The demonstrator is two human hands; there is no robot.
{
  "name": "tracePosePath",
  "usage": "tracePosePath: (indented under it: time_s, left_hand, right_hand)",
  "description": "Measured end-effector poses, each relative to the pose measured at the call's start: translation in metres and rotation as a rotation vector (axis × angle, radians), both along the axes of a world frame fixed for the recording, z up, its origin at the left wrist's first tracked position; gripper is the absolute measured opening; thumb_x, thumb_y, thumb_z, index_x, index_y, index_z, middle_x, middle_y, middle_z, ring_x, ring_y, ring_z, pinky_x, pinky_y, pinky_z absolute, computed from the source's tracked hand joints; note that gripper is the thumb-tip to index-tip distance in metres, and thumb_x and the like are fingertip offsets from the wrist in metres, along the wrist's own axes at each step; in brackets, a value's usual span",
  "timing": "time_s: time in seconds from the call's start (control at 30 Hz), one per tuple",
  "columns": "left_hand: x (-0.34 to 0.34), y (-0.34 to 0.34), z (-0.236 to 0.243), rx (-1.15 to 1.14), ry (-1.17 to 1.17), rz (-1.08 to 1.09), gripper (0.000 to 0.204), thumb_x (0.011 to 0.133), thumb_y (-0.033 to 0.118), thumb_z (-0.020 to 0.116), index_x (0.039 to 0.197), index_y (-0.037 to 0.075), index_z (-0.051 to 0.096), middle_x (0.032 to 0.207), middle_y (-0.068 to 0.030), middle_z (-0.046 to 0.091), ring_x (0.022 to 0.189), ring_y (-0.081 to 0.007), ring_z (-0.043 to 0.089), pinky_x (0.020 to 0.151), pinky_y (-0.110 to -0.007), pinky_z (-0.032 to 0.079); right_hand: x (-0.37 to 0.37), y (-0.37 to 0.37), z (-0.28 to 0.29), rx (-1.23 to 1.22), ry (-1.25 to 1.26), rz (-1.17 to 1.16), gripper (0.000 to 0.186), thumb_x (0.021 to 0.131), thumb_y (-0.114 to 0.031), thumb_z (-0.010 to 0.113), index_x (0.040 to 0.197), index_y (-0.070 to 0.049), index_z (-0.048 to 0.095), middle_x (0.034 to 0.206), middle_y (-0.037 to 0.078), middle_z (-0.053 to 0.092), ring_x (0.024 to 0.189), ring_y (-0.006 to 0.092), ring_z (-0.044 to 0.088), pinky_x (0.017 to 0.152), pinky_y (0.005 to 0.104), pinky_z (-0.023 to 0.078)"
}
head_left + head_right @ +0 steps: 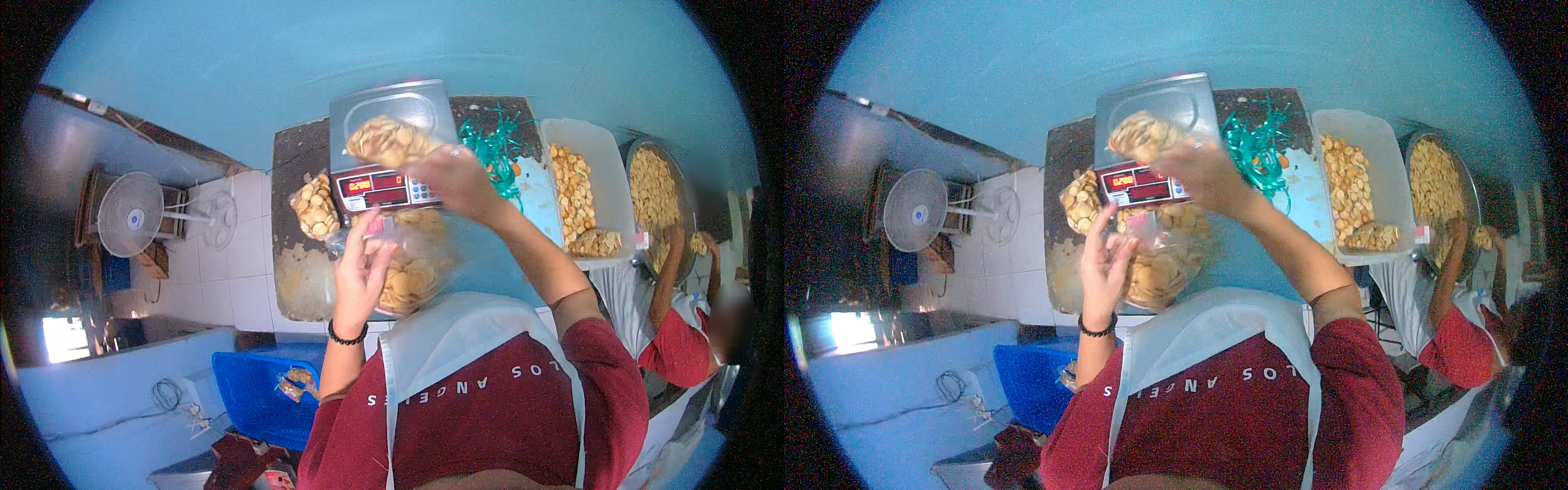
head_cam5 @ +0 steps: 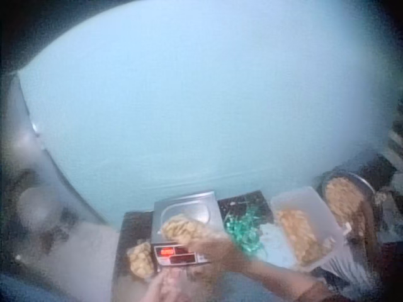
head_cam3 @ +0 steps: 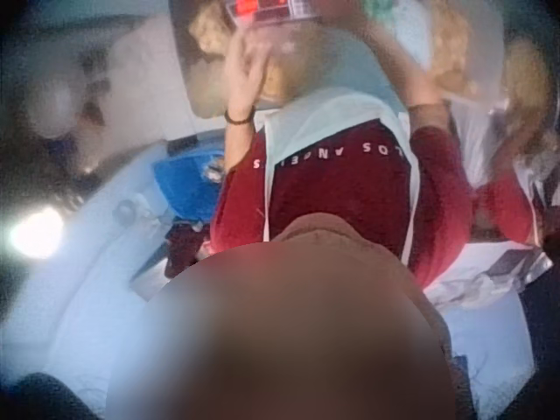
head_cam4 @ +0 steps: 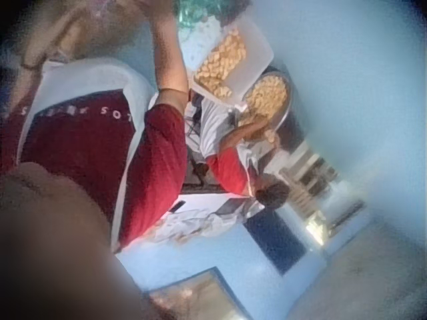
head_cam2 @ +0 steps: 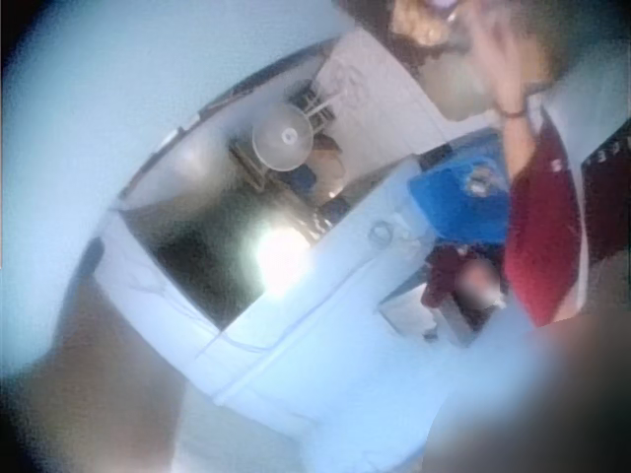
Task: The person fills clear plastic bags with snack pieces, ties each bag with a green twist tie, and places the sealed bags into a blue bin. The person also weighs some bags on a digital scale and adjusts the contents to reach a target weight.
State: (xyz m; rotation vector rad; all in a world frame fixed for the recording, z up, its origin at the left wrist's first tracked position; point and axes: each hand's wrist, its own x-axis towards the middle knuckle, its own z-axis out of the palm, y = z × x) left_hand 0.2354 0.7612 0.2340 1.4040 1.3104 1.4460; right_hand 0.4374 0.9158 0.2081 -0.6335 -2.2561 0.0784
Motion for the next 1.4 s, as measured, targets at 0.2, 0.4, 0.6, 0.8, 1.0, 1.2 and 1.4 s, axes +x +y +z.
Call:
tracePosePath:
  time_s: [0.2, 0.4, 0.6, 0.8, 1.0, 1.2, 1.4]
  left_hand:
    - [0.037, 0.027, -0.006, 0.064, 0.187, -0.069, 0.019, 0.088, -0.008, 0.057, 0.104, -0.003, 0.066, 0.096, -0.0071, 0.07, 0.088, -0.013, 0.063, 0.081, -0.027, 0.051]
    - [0.056, 0.019, -0.003, 0.101, 0.199, -0.001, 0.013, 0.091, -0.004, 0.061, 0.103, -0.004, 0.067, 0.099, -0.0078, 0.068, 0.091, -0.0136, 0.064, 0.082, -0.026, 0.052]
    - [0.063, 0.002, 0.013, 0.164, 0.375, 0.113, 0.011, 0.092, -0.006, 0.057, 0.099, -0.005, 0.065, 0.102, -0.0102, 0.066, 0.094, -0.0158, 0.062, 0.083, -0.027, 0.051]
    - [0.064, -0.017, 0.016, 0.057, 0.237, 0.349, 0.008, 0.094, -0.005, 0.058, 0.097, -0.005, 0.065, 0.102, -0.0099, 0.066, 0.092, -0.0144, 0.062, 0.082, -0.026, 0.051]
    - [0.05, -0.048, 0.009, 0.136, 0.244, 0.333, 0.008, 0.093, -0.006, 0.058, 0.099, -0.004, 0.063, 0.099, -0.009, 0.066, 0.089, -0.0135, 0.062, 0.081, -0.026, 0.05]
    - [0.033, -0.084, -0.001, 0.059, 0.198, 0.359, 0.005, 0.093, 0.002, 0.062, 0.095, -0.002, 0.064, 0.092, -0.0043, 0.066, 0.083, -0.0109, 0.059, 0.076, -0.024, 0.048]
    - [0.0, -0.111, -0.016, 0.117, 0.326, 0.318, 0.026, 0.08, -0.014, 0.051, 0.1, -0.004, 0.064, 0.095, -0.0123, 0.07, 0.083, -0.0182, 0.065, 0.078, -0.028, 0.051]
  right_hand:
    - [0.04, -0.072, 0.057, 0.277, 0.055, 0.082, 0.026, 0.079, -0.031, 0.062, 0.102, -0.02, 0.065, 0.105, -0.001, 0.064, 0.098, 0.0189, 0.063, 0.087, 0.0414, 0.048]
    - [0.219, -0.039, -0.026, -0.163, 0.24, -0.557, 0.026, 0.086, -0.014, 0.068, 0.111, -0.006, 0.065, 0.108, 0.016, 0.066, 0.101, 0.0345, 0.063, 0.088, 0.0434, 0.049]
    - [0.441, -0.098, -0.159, -0.441, -0.288, -1.74, 0.026, 0.085, -0.026, 0.065, 0.1, -0.007, 0.071, 0.108, 0.018, 0.068, 0.102, 0.0366, 0.066, 0.087, 0.0458, 0.051]
    - [0.487, -0.107, -0.197, -0.774, -0.421, -1.53, 0.021, 0.086, -0.021, 0.059, 0.096, -0.009, 0.073, 0.096, 0.017, 0.071, 0.095, 0.0326, 0.069, 0.083, 0.0436, 0.052]
    - [0.369, -0.066, -0.069, -0.319, -0.434, -0.988, 0.017, 0.089, -0.014, 0.057, 0.093, -0.007, 0.072, 0.093, 0.018, 0.07, 0.086, 0.0362, 0.068, 0.078, 0.0459, 0.051]
    - [0.238, -0.03, 0.026, -0.071, 0.154, -0.66, 0.018, 0.091, -0.021, 0.064, 0.094, -0.007, 0.073, 0.088, 0.014, 0.07, 0.081, 0.0349, 0.066, 0.074, 0.0409, 0.052]
    - [0.118, 0.045, -0.037, -0.66, 0.522, -0.419, 0.022, 0.094, -0.023, 0.061, 0.097, -0.004, 0.072, 0.081, 0.009, 0.071, 0.072, 0.0207, 0.066, 0.067, 0.0347, 0.05]
